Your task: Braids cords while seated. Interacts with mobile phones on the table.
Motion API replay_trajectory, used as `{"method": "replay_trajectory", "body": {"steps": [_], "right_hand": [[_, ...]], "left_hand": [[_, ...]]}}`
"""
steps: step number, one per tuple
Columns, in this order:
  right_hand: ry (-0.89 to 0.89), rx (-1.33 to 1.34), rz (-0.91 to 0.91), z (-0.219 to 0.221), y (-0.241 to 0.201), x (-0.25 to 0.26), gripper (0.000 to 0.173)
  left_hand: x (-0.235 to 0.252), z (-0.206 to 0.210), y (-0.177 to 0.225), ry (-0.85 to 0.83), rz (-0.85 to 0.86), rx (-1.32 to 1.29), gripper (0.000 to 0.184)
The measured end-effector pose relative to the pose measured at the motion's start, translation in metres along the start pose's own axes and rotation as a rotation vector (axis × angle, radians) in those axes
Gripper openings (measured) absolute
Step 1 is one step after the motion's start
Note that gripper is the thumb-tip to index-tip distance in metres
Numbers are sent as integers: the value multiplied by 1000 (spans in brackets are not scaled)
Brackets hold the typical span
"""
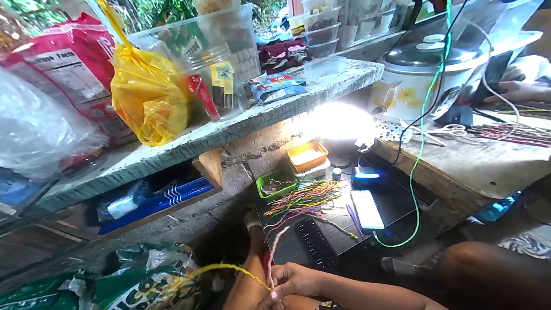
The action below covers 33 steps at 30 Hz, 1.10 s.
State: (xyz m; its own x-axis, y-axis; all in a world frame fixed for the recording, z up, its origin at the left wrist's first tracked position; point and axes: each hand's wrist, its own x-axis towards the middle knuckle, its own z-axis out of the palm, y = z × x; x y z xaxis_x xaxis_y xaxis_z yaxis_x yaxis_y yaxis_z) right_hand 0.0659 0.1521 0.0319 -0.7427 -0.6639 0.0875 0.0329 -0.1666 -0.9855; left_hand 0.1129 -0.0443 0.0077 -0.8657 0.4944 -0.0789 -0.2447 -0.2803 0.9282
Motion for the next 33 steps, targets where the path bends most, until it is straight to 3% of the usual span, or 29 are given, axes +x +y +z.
{"method": "replay_trajectory", "body": {"steps": [3, 6, 9, 12, 15, 19, 24, 28, 33], "right_hand": [[106, -83, 71, 0, -1, 4, 21], [181, -155, 140, 3, -6, 8, 24], [223, -202, 191, 9, -9, 8, 27], [260, -217, 190, 12, -9, 8, 28], [258, -240, 141, 12, -9, 8, 29], [224, -287, 22, 11, -7, 6, 29], [166, -245, -51, 8, -9, 1, 28], [155, 1, 42, 2, -10, -5, 19], [143, 222, 32, 3, -6, -6, 12]], "left_hand": [[0, 5, 5, 161, -18, 124, 7], [4, 16, 9, 313, 4, 285, 10], [6, 19, 9, 384, 35, 462, 8], [6, 21, 5, 428, 95, 455, 3], [0, 16, 4, 370, 76, 325, 16], [-4, 15, 5, 326, 111, 89, 20], [-4, 8, 5, 104, 76, -132, 19], [0, 3, 5, -124, 41, -168, 26], [0, 8, 5, -101, 69, -43, 21]]}}
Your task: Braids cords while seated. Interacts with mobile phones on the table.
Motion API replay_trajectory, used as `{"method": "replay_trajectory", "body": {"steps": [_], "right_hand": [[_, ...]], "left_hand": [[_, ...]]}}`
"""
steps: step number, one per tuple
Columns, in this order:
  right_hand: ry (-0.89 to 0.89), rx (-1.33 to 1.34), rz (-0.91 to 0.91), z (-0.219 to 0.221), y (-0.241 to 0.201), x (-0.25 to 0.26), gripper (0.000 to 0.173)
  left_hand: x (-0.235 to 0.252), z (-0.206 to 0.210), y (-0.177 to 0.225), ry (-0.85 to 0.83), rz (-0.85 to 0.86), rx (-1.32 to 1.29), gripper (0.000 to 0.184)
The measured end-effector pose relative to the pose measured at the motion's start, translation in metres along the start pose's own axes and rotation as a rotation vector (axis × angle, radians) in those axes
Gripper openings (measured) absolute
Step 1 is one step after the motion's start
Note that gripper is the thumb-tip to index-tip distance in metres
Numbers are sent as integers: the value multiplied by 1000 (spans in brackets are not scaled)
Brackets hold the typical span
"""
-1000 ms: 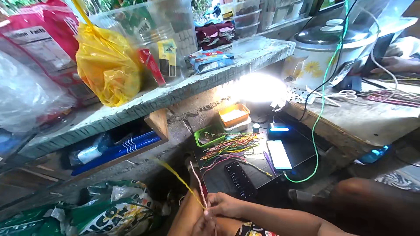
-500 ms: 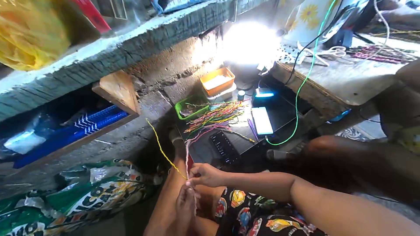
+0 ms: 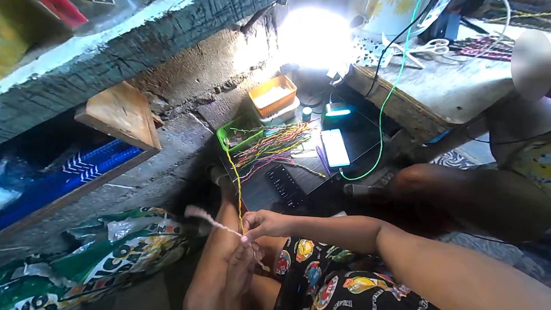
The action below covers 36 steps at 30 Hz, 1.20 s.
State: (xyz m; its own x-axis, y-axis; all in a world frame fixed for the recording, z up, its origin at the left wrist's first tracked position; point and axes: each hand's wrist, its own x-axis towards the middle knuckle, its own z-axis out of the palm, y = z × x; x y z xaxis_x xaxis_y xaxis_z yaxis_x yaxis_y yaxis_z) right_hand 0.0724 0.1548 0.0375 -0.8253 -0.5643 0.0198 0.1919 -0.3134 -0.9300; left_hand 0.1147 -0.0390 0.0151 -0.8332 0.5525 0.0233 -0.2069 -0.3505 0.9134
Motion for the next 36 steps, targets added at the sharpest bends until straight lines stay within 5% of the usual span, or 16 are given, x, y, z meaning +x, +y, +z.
{"method": "replay_trajectory", "body": {"steps": [4, 9, 23, 27, 32, 36], "right_hand": [[89, -152, -51, 6, -3, 0, 16], [180, -398, 38, 14, -5, -2, 24], [155, -343, -64, 24, -7, 1, 21], [216, -418, -140, 29, -2, 5, 18], [217, -719, -396, 31, 9, 9, 14], [70, -749, -359, 20, 8, 14, 20]], "left_hand": [[3, 15, 3, 245, 88, 234, 3], [3, 22, 1, 405, 79, 449, 15], [2, 14, 2, 283, 50, -212, 14], [3, 12, -2, 313, 72, -206, 15], [5, 23, 6, 535, -30, -164, 38], [4, 19, 7, 461, -51, -147, 30]]}}
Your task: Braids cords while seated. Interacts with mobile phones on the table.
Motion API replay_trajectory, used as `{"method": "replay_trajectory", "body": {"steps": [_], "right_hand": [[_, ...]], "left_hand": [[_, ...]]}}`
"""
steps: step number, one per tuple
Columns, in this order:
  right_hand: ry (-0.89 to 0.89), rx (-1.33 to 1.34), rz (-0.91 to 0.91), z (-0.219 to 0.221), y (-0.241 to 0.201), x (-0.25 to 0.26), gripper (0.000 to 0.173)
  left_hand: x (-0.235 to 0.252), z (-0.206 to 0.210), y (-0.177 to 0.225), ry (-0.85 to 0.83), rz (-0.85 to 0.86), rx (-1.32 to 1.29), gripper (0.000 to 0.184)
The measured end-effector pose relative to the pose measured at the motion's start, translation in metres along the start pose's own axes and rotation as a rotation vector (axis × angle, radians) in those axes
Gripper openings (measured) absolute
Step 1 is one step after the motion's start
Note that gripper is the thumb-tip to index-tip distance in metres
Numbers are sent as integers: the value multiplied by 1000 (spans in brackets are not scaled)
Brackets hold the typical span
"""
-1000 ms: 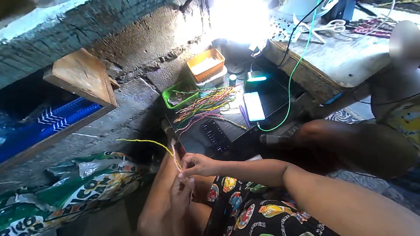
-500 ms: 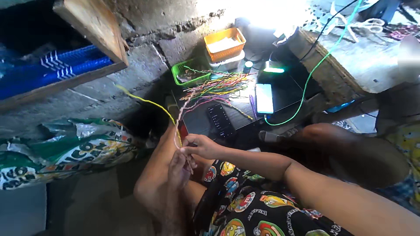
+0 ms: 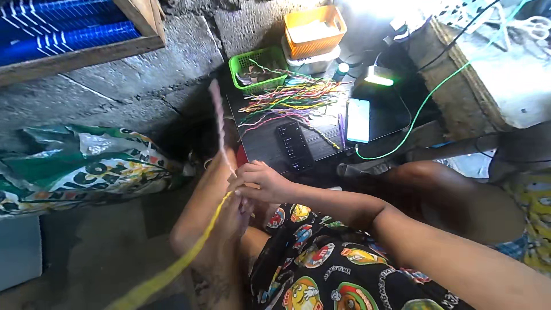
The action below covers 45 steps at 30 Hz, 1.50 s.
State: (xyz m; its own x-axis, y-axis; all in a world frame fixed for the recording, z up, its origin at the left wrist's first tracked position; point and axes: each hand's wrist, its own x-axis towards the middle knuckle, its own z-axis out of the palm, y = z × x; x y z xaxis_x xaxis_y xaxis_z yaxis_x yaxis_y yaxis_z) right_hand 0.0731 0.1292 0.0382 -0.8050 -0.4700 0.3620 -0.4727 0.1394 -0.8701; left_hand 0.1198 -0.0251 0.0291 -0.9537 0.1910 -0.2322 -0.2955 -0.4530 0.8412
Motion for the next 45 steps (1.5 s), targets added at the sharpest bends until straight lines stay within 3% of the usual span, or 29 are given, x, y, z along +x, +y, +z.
{"method": "replay_trajectory", "body": {"steps": [4, 7, 16, 23, 27, 29, 32, 35, 39, 45], "right_hand": [[20, 235, 93, -5, 5, 4, 17], [82, 418, 203, -3, 8, 5, 21], [36, 501, 421, -5, 19, 3, 20], [217, 177, 211, 3, 19, 3, 18], [158, 21, -26, 1, 5, -2, 26], [99, -52, -192, -2, 5, -6, 32], [24, -199, -302, -5, 12, -12, 39], [24, -454, -259, -4, 19, -16, 45], [104, -698, -217, 0, 20, -15, 44], [168, -798, -126, -25, 14, -9, 28]], "left_hand": [[4, -6, -4, -32, 138, 146, 9], [5, -5, -6, 40, 217, 323, 13], [17, -2, -16, 74, 106, 457, 16], [14, 1, -16, 82, 177, 501, 17], [14, 4, -12, 140, 134, 296, 30], [15, -2, -9, 89, 83, 211, 35], [13, -8, -7, -63, 7, 213, 33], [9, -10, -10, -122, 19, 346, 25], [6, -10, -11, 18, 157, 674, 12], [9, -7, -12, 159, 310, 798, 17]]}}
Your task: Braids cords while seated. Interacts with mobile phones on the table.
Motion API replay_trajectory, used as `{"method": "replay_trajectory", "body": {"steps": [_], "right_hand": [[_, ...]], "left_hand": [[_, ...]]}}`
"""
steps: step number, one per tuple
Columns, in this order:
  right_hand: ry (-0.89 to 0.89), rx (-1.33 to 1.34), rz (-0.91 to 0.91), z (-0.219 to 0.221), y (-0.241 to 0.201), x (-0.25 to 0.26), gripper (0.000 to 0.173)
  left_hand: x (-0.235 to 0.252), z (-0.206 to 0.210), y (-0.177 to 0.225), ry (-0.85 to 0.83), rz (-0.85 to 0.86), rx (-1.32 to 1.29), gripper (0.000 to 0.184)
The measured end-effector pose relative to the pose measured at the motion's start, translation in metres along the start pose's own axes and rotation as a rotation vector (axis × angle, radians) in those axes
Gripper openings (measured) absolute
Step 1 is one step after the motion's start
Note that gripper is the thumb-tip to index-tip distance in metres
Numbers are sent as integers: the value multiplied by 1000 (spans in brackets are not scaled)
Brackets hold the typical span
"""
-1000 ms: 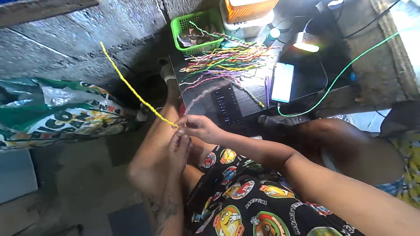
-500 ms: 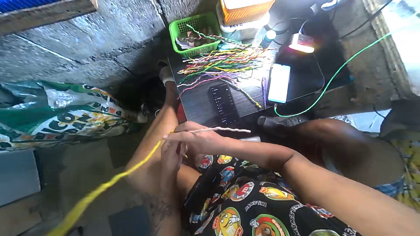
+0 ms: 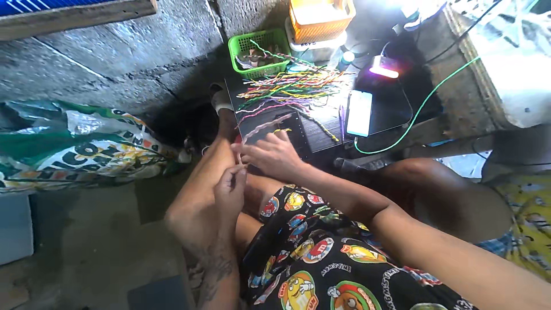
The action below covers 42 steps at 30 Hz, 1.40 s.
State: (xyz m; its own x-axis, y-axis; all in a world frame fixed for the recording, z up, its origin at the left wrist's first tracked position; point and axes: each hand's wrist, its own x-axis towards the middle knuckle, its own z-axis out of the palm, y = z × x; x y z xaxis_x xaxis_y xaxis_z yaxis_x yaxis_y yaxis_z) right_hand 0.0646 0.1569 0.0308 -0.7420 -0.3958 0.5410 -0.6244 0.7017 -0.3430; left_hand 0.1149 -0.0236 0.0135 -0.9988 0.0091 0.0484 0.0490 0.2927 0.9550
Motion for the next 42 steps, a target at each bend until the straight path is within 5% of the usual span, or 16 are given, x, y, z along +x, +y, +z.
{"method": "replay_trajectory", "body": {"steps": [8, 11, 17, 22, 30, 35, 37, 39, 42], "right_hand": [[205, 15, 269, -78, 72, -15, 38], [100, 112, 416, -63, 92, -58, 38], [-97, 46, 589, -16, 115, -131, 33], [-133, -54, 557, -5, 123, -132, 34], [-89, 40, 594, -3, 130, -131, 35], [-36, 72, 578, 4, 137, -139, 36], [-48, 54, 594, 5, 138, -140, 38], [-43, 51, 601, 7, 138, -140, 38], [-18, 46, 599, 9, 138, -140, 37]], "left_hand": [[4, -12, -6, 192, -52, -276, 27], [7, -17, -14, 306, 36, -482, 19], [12, -26, -15, 258, 106, -731, 23], [11, -27, -11, 337, -49, -709, 22], [12, -77, -9, 364, 102, -795, 17], [19, -128, -15, 354, -2, -331, 21], [28, -132, -12, 222, -194, 107, 7], [47, -125, -2, -3, -329, 553, 24], [81, -115, -8, -273, -403, 869, 30]]}}
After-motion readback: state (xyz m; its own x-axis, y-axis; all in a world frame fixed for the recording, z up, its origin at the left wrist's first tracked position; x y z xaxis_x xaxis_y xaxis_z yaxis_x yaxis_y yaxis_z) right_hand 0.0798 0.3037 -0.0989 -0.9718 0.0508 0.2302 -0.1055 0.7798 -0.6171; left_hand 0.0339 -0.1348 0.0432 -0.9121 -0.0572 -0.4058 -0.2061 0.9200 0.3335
